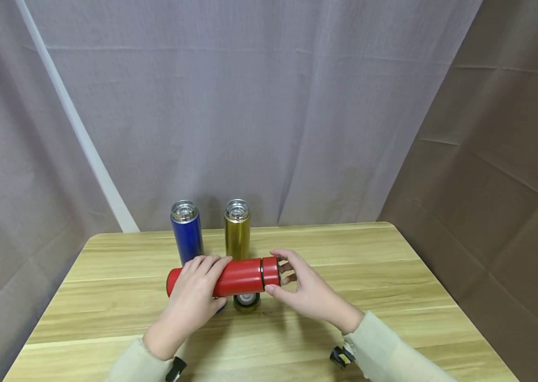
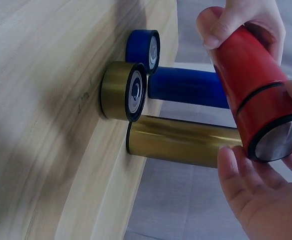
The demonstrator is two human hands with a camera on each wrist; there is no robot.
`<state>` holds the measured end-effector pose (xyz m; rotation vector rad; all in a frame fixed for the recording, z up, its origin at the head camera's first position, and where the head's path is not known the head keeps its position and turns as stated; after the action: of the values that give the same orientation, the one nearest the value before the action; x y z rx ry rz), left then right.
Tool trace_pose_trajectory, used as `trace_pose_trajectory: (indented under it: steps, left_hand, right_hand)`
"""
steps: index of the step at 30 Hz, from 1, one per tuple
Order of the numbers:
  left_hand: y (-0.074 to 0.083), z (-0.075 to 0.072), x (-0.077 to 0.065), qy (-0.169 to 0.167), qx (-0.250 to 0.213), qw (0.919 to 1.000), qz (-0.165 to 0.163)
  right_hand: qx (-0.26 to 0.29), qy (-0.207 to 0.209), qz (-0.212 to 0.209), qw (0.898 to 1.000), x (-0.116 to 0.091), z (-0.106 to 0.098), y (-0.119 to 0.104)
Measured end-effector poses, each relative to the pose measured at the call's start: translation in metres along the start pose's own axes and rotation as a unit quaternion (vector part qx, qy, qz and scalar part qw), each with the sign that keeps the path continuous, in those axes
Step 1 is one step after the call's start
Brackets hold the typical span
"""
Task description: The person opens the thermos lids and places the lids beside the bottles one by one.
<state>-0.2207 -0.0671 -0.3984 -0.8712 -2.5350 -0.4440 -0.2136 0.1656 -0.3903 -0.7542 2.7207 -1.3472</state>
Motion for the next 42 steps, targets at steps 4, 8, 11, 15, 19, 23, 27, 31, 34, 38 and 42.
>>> trace_pose_trajectory:
  steps: [4,8,11,15,19,23,27,31,34,38,42]
  left_hand:
    - [0.0008,-0.0008,-0.0003,0.003,-0.006,1.0000,-0.002]
    - [0.0022,-0.0013,-0.0006,0.007,-0.007,0.9999,0.003]
    - [0.0031,-0.0016,-0.0009,0.009,-0.005,0.9999,0.007]
    - [0.0038,-0.0018,-0.0011,0.011,-0.003,0.9999,0.011]
    - [0.0040,-0.0015,-0.0015,0.011,-0.002,0.9999,0.013]
    - [0.0034,-0.0011,-0.0018,0.011,-0.001,0.9999,0.012]
    - [0.0027,-0.0006,-0.0021,0.014,-0.002,0.9998,0.011]
    - [0.0018,0.0002,-0.0024,0.010,-0.008,0.9999,0.004]
    - [0.0015,0.0004,-0.0025,0.006,-0.012,0.9999,-0.001]
    - [0.0024,0.0005,-0.0029,0.006,-0.015,0.9999,0.003]
    - [0.0039,0.0001,-0.0031,0.009,-0.011,0.9998,0.011]
  right_hand:
    - [0.012,-0.006,0.006,1.000,-0.0006,0.0000,-0.0008]
    - [0.031,-0.001,0.046,0.998,-0.0001,-0.0014,0.0006]
    - [0.018,0.009,0.071,0.997,0.0001,-0.0031,0.0017]
    - [-0.009,0.011,0.092,0.996,0.0000,-0.0034,0.0046]
    - [-0.002,0.009,0.103,0.995,0.0000,-0.0021,0.0076]
    - [0.031,0.006,0.087,0.996,-0.0002,-0.0014,0.0083]
    - [0.050,0.000,0.057,0.997,-0.0013,-0.0017,0.0073]
    - [0.036,-0.002,0.020,0.999,-0.0025,-0.0024,0.0052]
    - [0.032,-0.004,0.007,0.999,-0.0028,-0.0025,0.0039]
    - [0.041,-0.004,0.021,0.999,-0.0027,-0.0021,0.0042]
    - [0.030,0.008,0.041,0.999,-0.0025,-0.0032,0.0058]
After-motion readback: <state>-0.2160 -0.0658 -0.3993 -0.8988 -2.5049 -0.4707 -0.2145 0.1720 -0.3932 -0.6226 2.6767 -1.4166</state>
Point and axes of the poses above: each hand's wrist, its own x-axis towards the middle knuckle, its own z-axis out of the palm, y = z × x, the point moved 4 cm from there along x, towards the middle knuckle, and after that the axes turned 5 degrees about -y, right-handed, at the moved point
